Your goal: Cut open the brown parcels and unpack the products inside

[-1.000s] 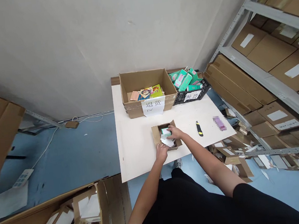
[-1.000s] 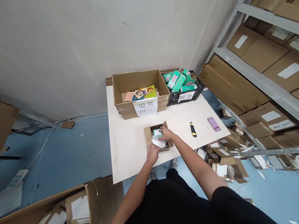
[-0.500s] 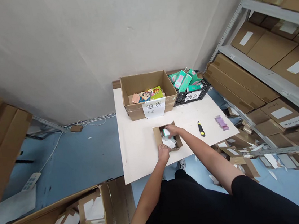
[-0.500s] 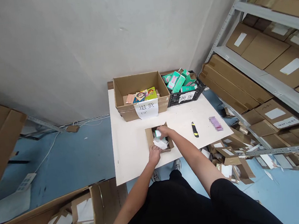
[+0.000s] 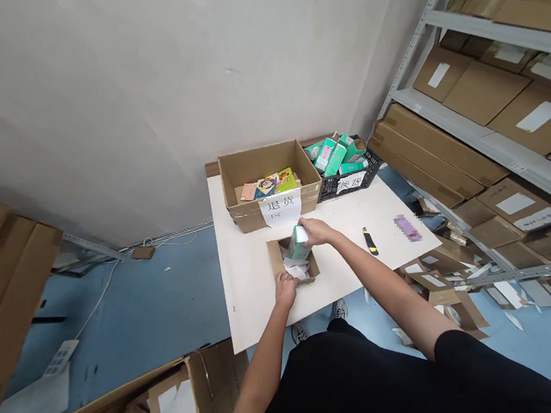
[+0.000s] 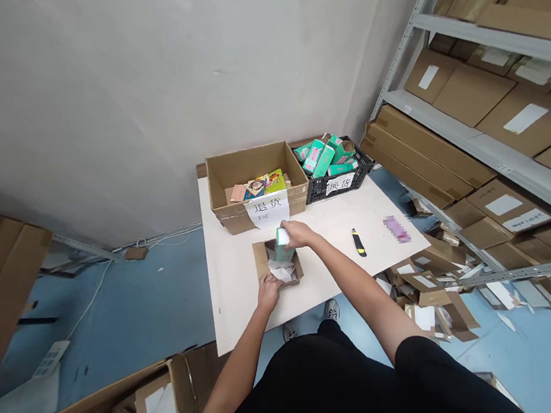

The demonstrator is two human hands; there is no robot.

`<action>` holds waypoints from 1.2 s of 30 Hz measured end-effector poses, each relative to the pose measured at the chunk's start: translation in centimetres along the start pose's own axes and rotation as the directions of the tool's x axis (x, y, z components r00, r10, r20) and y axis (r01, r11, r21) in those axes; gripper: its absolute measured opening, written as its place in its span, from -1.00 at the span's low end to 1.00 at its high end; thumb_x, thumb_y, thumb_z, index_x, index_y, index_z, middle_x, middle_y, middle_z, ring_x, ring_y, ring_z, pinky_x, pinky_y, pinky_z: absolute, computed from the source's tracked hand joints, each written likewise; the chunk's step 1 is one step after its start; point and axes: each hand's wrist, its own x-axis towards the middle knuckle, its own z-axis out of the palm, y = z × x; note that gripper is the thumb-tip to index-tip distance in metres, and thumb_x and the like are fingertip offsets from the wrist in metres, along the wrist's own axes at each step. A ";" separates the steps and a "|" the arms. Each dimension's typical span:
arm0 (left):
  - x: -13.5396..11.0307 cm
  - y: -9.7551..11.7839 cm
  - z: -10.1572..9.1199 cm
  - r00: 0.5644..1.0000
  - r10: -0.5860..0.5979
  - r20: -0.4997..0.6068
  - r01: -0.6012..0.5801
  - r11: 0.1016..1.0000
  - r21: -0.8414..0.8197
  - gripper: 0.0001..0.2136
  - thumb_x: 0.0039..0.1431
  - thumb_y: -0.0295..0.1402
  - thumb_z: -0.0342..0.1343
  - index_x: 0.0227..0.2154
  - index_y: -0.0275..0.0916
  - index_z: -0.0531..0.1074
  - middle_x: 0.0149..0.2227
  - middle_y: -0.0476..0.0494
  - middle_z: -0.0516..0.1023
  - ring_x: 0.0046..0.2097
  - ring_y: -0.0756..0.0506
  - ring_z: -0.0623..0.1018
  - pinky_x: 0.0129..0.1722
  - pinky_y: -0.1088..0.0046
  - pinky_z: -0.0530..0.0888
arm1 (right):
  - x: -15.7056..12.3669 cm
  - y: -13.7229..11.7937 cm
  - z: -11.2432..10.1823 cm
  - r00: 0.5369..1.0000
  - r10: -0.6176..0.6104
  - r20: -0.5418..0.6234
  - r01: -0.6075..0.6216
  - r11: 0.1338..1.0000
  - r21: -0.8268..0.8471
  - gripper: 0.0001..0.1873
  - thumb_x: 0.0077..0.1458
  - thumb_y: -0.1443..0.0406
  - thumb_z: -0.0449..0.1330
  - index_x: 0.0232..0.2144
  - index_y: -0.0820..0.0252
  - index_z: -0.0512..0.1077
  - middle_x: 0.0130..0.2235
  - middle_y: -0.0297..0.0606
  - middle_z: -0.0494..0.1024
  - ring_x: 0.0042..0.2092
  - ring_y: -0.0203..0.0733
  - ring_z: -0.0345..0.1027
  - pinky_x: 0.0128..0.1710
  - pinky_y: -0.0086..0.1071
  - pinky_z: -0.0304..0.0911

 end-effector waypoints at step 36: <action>0.6 5.4 -4.4 0.971 -0.196 -0.135 0.209 0.973 0.092 -0.58 0.38 -0.46 -0.02 0.20 -0.11 0.53 0.17 -0.20 0.59 0.16 -0.22 0.58 0.14 0.32 0.52 | -4.1 12.8 15.6 0.959 0.280 -0.037 -0.236 0.867 0.438 -0.19 -0.09 0.35 0.30 0.28 0.07 0.33 0.22 -0.12 0.52 0.16 0.05 0.48 0.14 -0.15 0.41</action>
